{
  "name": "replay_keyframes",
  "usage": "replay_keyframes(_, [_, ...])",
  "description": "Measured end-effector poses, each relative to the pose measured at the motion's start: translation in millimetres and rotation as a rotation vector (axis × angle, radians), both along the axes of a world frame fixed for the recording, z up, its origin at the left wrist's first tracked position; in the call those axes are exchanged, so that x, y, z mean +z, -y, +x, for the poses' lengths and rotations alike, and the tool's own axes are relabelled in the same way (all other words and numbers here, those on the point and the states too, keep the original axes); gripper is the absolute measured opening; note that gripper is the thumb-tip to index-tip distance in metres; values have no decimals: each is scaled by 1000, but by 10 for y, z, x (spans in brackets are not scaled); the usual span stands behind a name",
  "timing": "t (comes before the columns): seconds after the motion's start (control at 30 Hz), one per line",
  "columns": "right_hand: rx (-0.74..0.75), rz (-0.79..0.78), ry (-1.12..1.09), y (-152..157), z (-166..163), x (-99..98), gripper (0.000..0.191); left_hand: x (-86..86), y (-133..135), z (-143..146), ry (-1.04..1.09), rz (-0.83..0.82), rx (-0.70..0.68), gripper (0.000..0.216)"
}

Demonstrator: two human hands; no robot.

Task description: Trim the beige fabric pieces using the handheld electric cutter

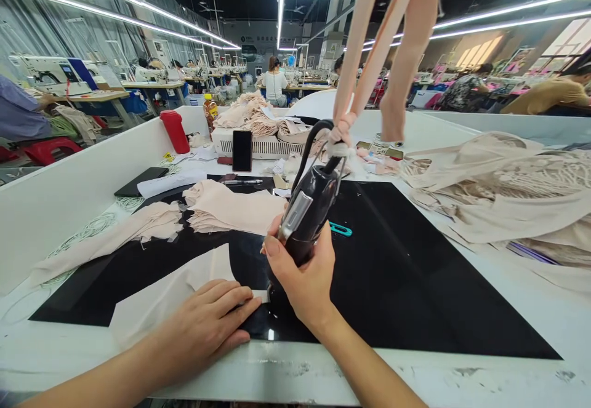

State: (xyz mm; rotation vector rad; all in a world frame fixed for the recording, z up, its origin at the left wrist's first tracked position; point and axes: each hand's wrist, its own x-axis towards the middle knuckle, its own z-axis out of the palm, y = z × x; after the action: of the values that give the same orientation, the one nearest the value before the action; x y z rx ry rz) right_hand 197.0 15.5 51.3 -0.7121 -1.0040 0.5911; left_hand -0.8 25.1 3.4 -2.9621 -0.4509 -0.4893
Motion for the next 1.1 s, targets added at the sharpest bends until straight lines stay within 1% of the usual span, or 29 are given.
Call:
replay_keyframes(0.37, [-3,-27,13,-39,-39,-12,33,10,-6,6,-14,-63,16,45])
replay_keyframes(0.7, [10,-25,4,-26,-37,1,35,4,4,-5,-27,-98,21,45])
replay_keyframes(0.87, [10,-24,9,-44,-42,5,36,12,9,-4,-29,-128,26,49])
replay_keyframes(1.1, [-13,-39,24,-51,-42,14,36,37,-32,-29,-11,-165,36,45])
